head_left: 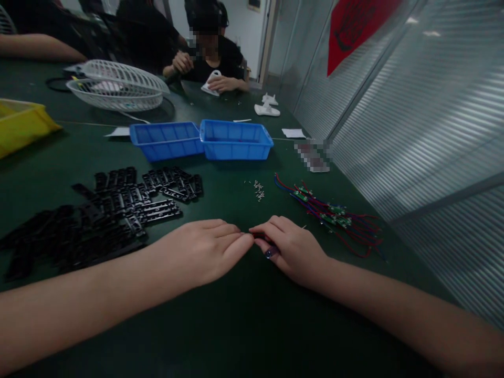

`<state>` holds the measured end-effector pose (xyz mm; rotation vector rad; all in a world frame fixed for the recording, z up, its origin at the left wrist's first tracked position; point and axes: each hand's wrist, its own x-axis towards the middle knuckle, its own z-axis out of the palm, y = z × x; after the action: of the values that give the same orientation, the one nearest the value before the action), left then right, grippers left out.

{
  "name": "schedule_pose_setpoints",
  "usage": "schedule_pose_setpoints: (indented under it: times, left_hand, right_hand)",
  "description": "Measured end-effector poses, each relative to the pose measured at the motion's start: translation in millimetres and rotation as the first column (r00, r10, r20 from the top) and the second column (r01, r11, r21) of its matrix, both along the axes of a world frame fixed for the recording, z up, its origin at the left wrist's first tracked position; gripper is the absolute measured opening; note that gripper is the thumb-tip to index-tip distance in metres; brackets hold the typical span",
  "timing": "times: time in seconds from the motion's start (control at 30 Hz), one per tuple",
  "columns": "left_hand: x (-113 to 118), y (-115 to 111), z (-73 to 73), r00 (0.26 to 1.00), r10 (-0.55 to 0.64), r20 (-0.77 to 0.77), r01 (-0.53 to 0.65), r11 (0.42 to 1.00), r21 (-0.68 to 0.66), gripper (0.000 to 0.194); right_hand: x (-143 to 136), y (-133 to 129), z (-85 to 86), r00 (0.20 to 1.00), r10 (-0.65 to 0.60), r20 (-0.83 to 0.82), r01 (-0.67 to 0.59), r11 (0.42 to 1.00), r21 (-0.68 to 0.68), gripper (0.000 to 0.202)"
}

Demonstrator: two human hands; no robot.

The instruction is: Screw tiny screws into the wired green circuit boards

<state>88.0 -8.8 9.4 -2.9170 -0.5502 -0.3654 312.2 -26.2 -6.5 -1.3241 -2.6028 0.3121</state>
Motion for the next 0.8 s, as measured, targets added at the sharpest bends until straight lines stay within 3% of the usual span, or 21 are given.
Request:
schedule_pose_setpoints:
  times: [0.07,0.13,0.2,0.33,0.47,0.63,0.7,0.8]
  left_hand:
    - [-7,6,0.9,0.997,0.077,0.006,-0.074,0.976,-0.206,0.017]
    - [-11,11,-0.5,0.987,0.155,0.034,-0.129,0.905,-0.406,0.024]
    - [-13,14,-3.4,0.973,0.223,0.061,-0.166,0.858,-0.487,0.032]
    - [-10,12,-8.4,0.95,0.302,0.079,-0.249,0.887,-0.389,0.028]
    - [-3,8,-10.1,0.959,0.281,0.05,-0.253,0.919,-0.302,0.014]
    - [5,10,-7.9,0.964,0.265,0.02,-0.254,0.942,-0.219,0.01]
    - [8,14,-7.2,0.969,0.245,0.013,-0.234,0.941,-0.244,0.011]
    - [10,21,-9.1,0.977,0.209,0.044,-0.18,0.918,-0.353,0.011]
  right_hand:
    - [0,0,0.4,1.0,0.004,0.007,-0.004,1.0,0.007,0.028]
    - [0,0,0.5,1.0,0.005,0.008,-0.005,1.0,0.009,0.027]
    - [0,0,0.5,1.0,0.001,-0.002,-0.001,1.0,0.006,0.027]
    - [0,0,0.8,0.999,0.0,-0.035,0.0,1.0,-0.007,0.028]
    - [1,1,0.5,0.997,0.015,-0.073,-0.015,1.0,-0.007,0.032]
    - [5,10,10.9,0.976,-0.027,-0.217,0.058,0.989,0.136,0.033]
    - [3,16,23.5,0.932,-0.058,-0.358,0.105,0.988,0.113,0.017]
    - [-9,26,47.7,0.73,-0.116,-0.674,-0.006,0.984,-0.176,0.032]
